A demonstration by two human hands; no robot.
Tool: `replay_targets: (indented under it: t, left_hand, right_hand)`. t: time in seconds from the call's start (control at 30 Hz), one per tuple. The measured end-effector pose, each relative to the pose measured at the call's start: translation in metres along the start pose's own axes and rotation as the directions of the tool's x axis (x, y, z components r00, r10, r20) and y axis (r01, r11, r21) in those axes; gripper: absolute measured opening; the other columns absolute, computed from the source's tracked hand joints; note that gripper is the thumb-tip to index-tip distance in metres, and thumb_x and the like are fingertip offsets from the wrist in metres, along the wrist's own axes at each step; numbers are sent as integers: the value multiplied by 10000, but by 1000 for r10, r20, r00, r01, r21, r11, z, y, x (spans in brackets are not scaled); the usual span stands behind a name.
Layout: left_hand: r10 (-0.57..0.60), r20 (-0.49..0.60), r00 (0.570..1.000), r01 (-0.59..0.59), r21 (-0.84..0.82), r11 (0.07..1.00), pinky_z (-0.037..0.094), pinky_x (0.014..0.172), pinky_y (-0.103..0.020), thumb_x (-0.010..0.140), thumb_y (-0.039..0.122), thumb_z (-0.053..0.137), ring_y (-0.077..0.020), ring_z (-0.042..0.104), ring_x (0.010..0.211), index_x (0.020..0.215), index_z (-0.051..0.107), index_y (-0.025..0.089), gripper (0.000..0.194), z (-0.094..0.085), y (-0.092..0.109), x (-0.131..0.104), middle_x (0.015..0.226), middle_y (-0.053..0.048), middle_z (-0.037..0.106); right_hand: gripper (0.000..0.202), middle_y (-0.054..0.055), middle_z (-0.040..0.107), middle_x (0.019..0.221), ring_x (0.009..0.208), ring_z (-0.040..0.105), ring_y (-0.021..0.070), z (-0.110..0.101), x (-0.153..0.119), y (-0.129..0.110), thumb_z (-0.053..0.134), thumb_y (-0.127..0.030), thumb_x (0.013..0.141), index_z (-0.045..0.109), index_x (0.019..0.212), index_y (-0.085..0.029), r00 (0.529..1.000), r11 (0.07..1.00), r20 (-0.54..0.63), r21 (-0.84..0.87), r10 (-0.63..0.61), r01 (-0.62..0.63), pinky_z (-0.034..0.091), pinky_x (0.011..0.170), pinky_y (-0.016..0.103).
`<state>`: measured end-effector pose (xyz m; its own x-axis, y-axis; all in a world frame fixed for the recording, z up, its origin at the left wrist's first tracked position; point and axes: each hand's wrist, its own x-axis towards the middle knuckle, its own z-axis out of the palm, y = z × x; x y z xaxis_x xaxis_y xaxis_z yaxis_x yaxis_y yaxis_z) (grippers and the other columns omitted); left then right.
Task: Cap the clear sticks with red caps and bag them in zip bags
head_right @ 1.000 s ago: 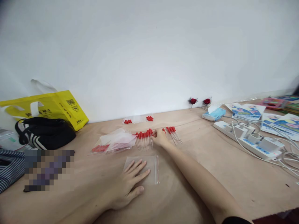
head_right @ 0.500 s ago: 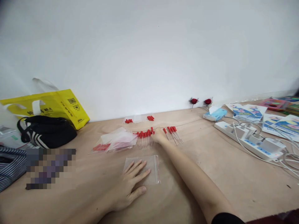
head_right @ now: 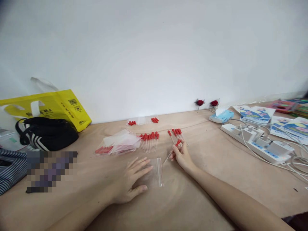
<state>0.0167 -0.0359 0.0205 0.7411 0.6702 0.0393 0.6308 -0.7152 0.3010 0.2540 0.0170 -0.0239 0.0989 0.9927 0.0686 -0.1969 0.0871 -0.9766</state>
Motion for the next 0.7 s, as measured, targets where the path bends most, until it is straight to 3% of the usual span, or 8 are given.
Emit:
replay_targets:
  t: [0.13,0.53,0.7]
  left_hand:
    - [-13,66,998,14,-11,1000,164,1027,-508,851,433,394,-244,199,1285,1318,286,282,502,5,-3,4,1402,-52,260]
    - [-37,37,999,38,-29,999,174,1036,-488,846,462,391,-232,218,1281,1323,273,282,523,10,-5,2,1399,-44,269]
    - [-55,34,998,56,-32,998,168,1039,-485,842,441,412,-230,225,1278,1313,299,271,513,9,-2,3,1393,-47,283]
  right_hand:
    - [500,-81,524,596,402,508,95,3,-3,2,559,-490,675,265,997,-245,1000,1000,6,11,-15,15,423,376,216]
    - [497,-75,493,610,402,493,96,6,-6,3,510,-506,704,249,1028,-236,997,995,-4,-74,-74,74,407,378,223]
    - [517,-83,505,603,425,511,99,6,-5,4,533,-512,684,248,1011,-231,999,998,-2,-27,-53,53,425,403,224]
